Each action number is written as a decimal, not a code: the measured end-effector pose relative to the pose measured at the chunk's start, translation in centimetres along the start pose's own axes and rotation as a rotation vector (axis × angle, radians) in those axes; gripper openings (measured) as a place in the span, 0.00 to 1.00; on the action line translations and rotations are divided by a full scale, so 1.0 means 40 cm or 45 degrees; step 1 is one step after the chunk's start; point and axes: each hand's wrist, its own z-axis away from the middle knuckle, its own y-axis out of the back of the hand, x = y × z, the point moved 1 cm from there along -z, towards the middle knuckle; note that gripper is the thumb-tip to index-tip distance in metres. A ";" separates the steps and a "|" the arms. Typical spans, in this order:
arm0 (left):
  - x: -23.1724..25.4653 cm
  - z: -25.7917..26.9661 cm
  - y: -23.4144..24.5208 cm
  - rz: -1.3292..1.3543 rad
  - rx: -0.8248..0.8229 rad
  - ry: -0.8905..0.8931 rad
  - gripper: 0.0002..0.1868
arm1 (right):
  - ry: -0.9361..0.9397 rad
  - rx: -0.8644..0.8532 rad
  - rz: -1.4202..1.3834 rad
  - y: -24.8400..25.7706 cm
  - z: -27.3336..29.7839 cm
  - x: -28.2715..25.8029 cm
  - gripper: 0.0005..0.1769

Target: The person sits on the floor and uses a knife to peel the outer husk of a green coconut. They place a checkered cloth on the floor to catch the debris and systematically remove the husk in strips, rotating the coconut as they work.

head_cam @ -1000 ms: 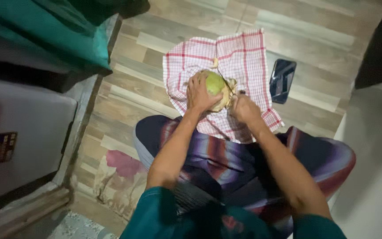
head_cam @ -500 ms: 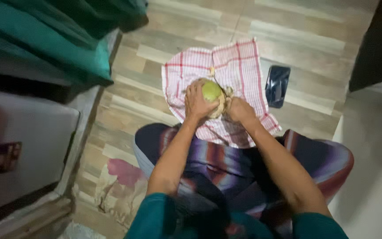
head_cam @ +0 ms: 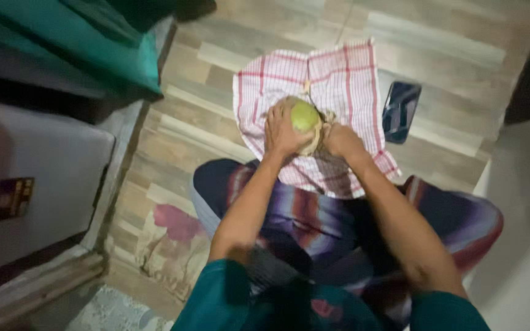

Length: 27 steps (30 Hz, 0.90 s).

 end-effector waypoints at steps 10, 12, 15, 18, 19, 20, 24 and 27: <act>0.003 -0.023 -0.012 -0.029 0.058 -0.025 0.50 | 0.246 0.148 0.039 0.003 -0.056 -0.048 0.24; 0.022 -0.019 -0.002 -0.011 0.035 -0.015 0.51 | 0.258 0.197 -0.203 -0.005 -0.063 -0.024 0.25; 0.009 -0.007 0.017 0.048 -0.017 0.030 0.51 | 0.269 0.049 0.118 -0.009 -0.032 -0.019 0.27; 0.004 0.021 -0.004 0.039 -0.061 0.044 0.51 | -0.092 -0.113 0.098 0.009 0.072 -0.024 0.30; 0.001 0.005 -0.003 0.048 0.004 -0.016 0.50 | -0.130 -0.083 0.080 0.035 0.082 -0.042 0.31; 0.001 -0.012 -0.002 0.056 0.068 -0.075 0.50 | -0.160 -0.047 0.062 0.052 0.090 -0.061 0.32; 0.003 -0.006 -0.017 0.019 0.023 -0.038 0.51 | 0.315 0.009 0.236 0.036 0.062 -0.059 0.29; 0.011 -0.012 0.000 0.064 0.129 -0.041 0.49 | 0.208 0.068 0.069 -0.004 -0.057 -0.009 0.26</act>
